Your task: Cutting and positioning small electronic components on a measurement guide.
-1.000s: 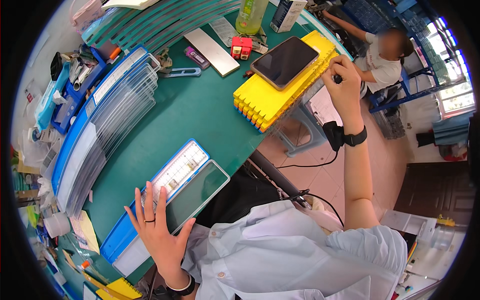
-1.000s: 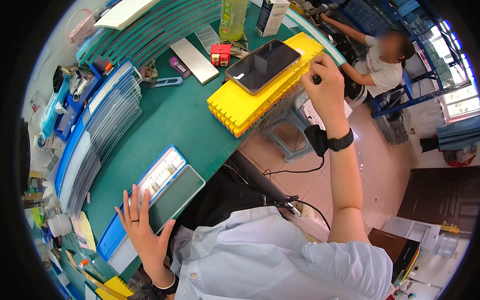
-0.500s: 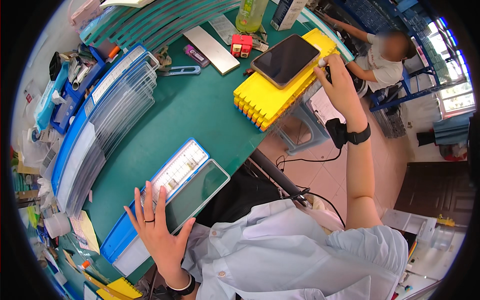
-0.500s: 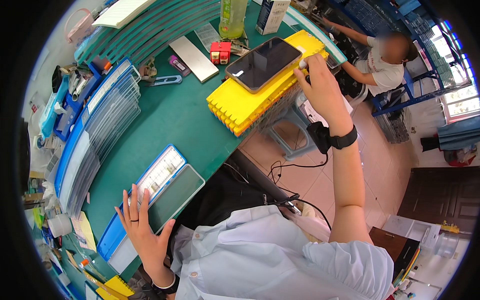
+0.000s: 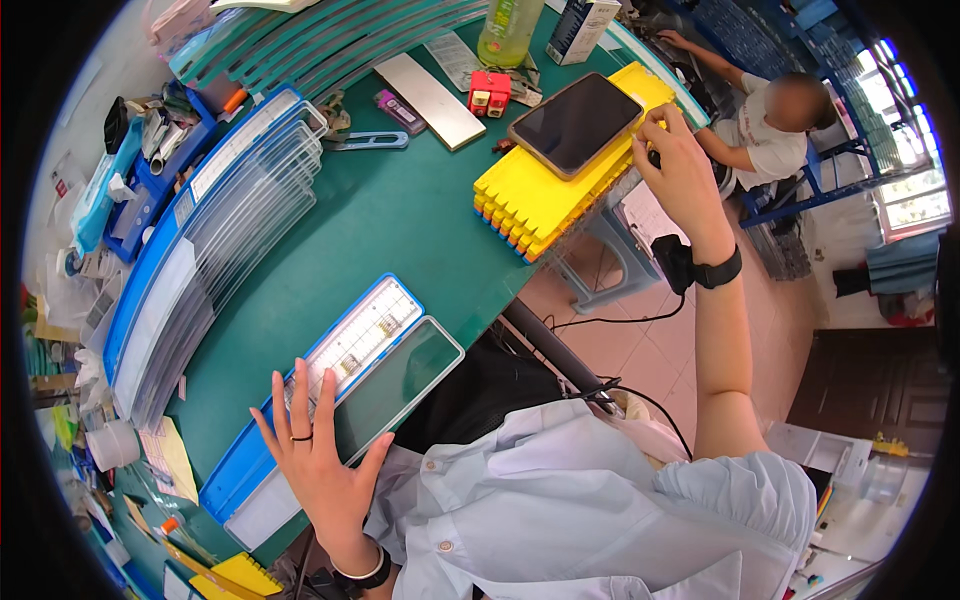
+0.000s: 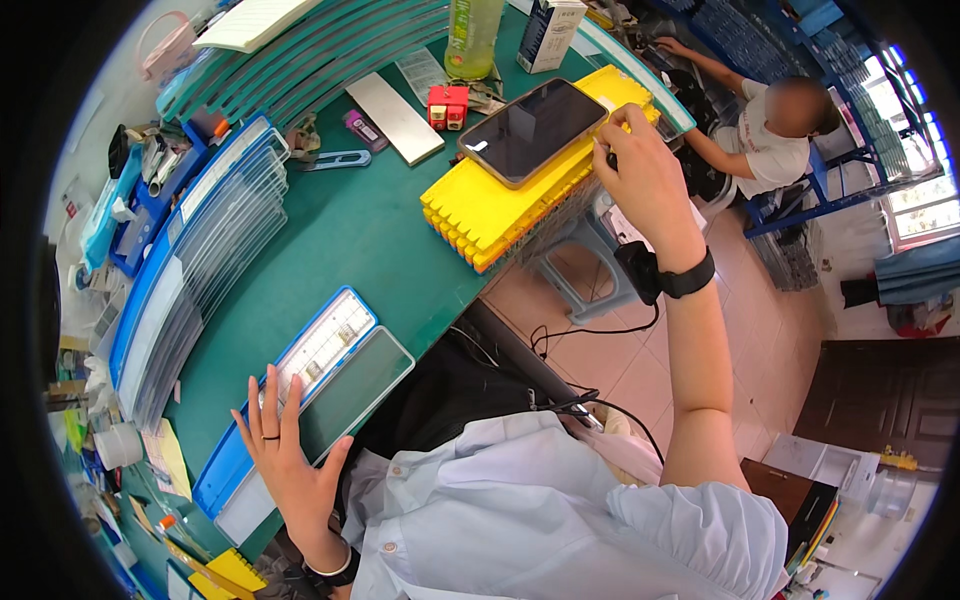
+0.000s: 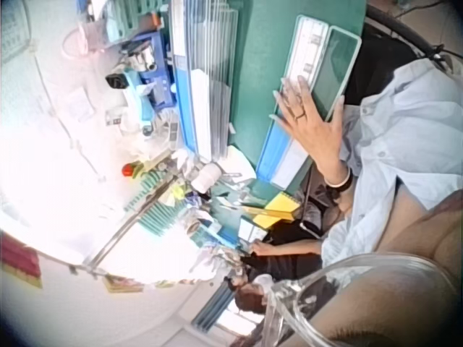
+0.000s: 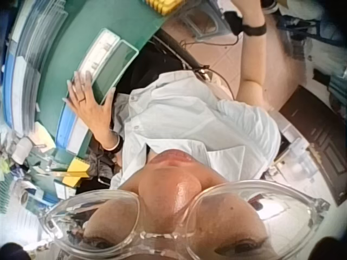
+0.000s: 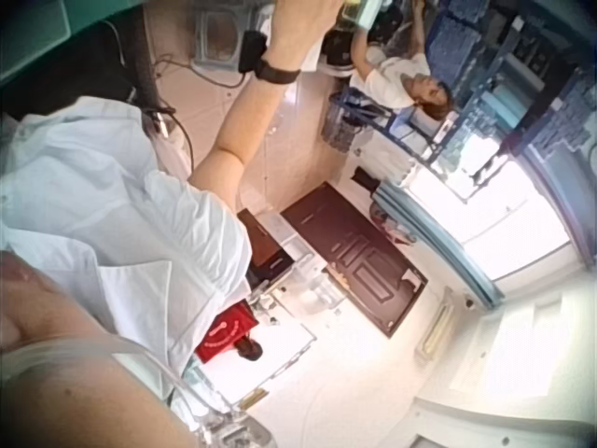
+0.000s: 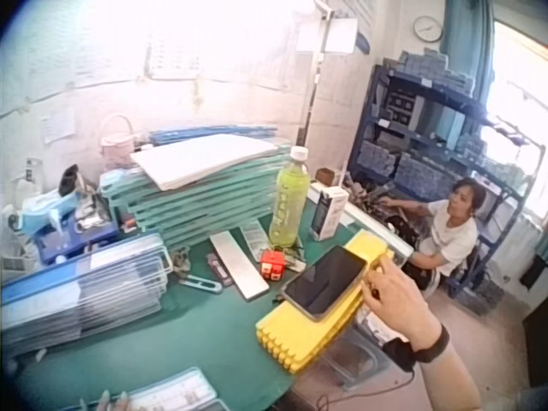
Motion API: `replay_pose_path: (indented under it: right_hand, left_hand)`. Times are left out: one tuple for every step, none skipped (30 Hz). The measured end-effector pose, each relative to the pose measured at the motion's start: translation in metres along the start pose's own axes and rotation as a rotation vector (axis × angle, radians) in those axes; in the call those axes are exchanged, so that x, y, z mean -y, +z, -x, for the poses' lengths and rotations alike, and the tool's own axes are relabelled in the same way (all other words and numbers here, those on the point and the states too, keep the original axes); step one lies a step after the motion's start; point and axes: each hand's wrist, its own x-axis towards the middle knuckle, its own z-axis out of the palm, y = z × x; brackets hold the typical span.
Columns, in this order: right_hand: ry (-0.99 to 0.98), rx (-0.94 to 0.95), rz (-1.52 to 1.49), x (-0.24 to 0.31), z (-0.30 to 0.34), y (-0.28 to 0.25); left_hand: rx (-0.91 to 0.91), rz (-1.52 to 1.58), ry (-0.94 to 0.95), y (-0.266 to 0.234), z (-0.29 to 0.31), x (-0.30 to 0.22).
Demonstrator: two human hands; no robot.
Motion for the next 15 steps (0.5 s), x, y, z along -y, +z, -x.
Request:
replay_pose_path:
  right_hand:
    - [-0.002,0.0,-0.001,0.002,0.0,0.001]
    - [-0.032,-0.06,0.024,0.003,0.0,0.003]
    - [-0.062,-0.119,0.049,0.004,0.0,0.005]
    - [-0.063,-0.12,0.05,0.007,0.001,0.008]
    - [-0.034,-0.168,0.053,0.009,0.001,0.012]
    - [-0.005,-0.216,0.056,0.01,0.003,0.014]
    - [-0.006,-0.217,0.056,0.005,0.003,0.017]
    - [0.04,-0.252,-0.043,-0.003,0.002,0.019]
    - [0.086,-0.288,-0.142,-0.011,0.002,0.017]
    - [0.082,-0.287,-0.149,-0.013,0.003,0.011]
    - [0.067,-0.315,-0.268,-0.012,0.003,-0.002]
    - [0.053,-0.342,-0.388,-0.008,0.002,-0.017]
    - [0.041,-0.367,-0.465,0.009,0.006,-0.044]
    - [0.082,-0.385,-0.544,0.021,0.013,-0.07]
    - [0.208,-0.391,-0.679,0.044,0.025,-0.109]
  left_hand:
    - [-0.002,0.004,0.001,0.0,0.0,0.0]
    - [-0.003,0.003,-0.001,0.0,0.0,0.0]
    - [0.001,0.0,-0.005,0.0,0.001,0.0]
    - [0.005,-0.002,-0.007,-0.001,0.001,0.0]
    - [0.004,-0.001,-0.006,-0.001,0.001,0.0]
    - [0.001,0.005,0.0,-0.001,0.0,0.0]
    - [-0.002,0.01,0.004,-0.001,0.0,0.0]
    - [-0.004,0.01,0.004,-0.002,0.0,0.0]
    - [0.011,0.007,0.008,-0.002,-0.001,-0.001]
    - [0.027,-0.001,0.003,-0.003,0.0,-0.001]
    - [0.024,-0.004,-0.007,-0.003,0.001,0.0]
    - [0.028,-0.014,0.013,-0.003,0.001,0.001]
    - [0.033,-0.023,0.026,-0.003,0.004,0.002]
    - [0.033,-0.023,0.015,-0.003,0.006,0.002]
    - [-0.007,0.075,0.023,-0.005,0.003,-0.001]
